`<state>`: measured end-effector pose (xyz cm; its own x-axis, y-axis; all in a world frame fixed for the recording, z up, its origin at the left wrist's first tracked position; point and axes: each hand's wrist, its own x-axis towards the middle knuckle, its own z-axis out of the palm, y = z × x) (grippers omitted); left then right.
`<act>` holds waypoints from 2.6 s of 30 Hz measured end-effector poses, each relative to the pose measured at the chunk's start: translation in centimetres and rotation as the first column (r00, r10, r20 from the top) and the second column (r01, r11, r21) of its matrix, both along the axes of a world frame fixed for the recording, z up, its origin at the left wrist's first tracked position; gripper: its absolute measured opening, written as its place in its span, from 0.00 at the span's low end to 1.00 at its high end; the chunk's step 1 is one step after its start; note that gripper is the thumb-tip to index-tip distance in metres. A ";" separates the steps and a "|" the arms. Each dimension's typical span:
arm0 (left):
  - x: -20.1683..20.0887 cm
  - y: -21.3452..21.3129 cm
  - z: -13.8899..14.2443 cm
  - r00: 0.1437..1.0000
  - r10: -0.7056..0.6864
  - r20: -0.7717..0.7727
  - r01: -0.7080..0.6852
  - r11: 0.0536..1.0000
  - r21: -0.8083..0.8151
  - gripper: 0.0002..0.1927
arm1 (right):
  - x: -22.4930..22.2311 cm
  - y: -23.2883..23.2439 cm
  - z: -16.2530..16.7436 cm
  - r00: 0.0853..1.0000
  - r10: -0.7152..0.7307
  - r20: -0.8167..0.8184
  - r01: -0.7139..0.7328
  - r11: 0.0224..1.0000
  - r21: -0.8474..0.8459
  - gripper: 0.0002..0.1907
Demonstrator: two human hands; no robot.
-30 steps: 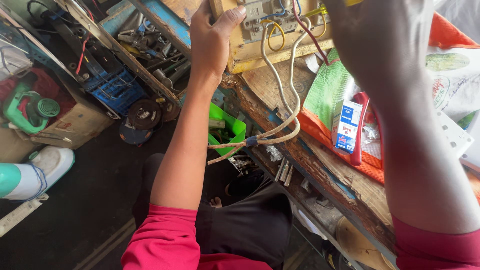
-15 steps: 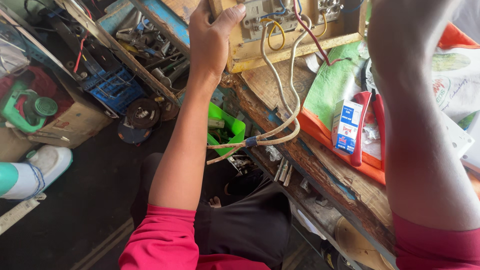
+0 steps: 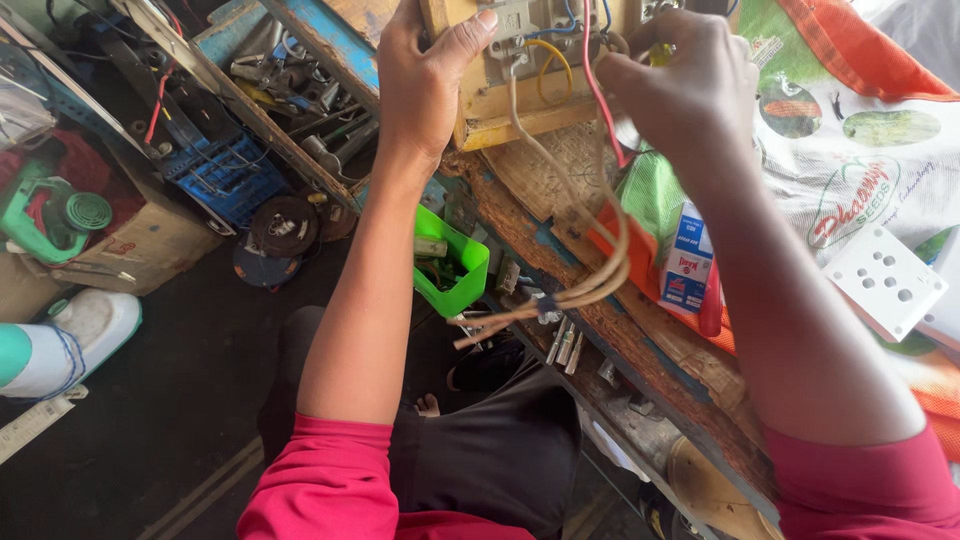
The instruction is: The person sits on the floor at a low workbench and repairs a wooden switchboard box containing electrical sockets and wiring. They use a screwdriver to loosen and tighten screws on socket plates, reposition wires inside the box, and handle pliers while adjusting the board components.
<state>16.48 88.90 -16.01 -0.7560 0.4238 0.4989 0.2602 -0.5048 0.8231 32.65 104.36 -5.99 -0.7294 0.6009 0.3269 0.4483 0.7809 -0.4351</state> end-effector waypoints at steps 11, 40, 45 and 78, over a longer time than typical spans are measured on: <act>-0.6 0.6 -0.5 0.995 0.099 0.016 -0.098 0.993 -0.072 0.12 | -0.2 1.4 -3.0 0.954 0.248 -0.168 -0.183 0.928 0.325 0.08; -1.2 1.5 1.2 0.962 0.250 -0.108 -0.272 0.903 -0.332 0.10 | -0.4 2.1 -2.1 0.989 0.107 0.105 -0.140 0.907 0.398 0.16; -0.8 2.2 1.3 0.948 0.315 -0.043 -0.315 0.914 -0.257 0.07 | 0.4 2.2 -1.8 0.973 0.206 0.099 -0.227 0.811 0.540 0.18; -2.4 3.4 -0.4 0.938 0.328 -0.108 -0.345 0.867 -0.360 0.21 | 2.5 3.1 2.0 0.936 0.205 -0.288 -0.266 0.944 -0.195 0.13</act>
<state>14.09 92.28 -16.44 -0.8677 0.3061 0.3917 0.3982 -0.0438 0.9163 35.19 107.47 -3.95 -0.7667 0.5026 0.3995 0.1105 0.7163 -0.6890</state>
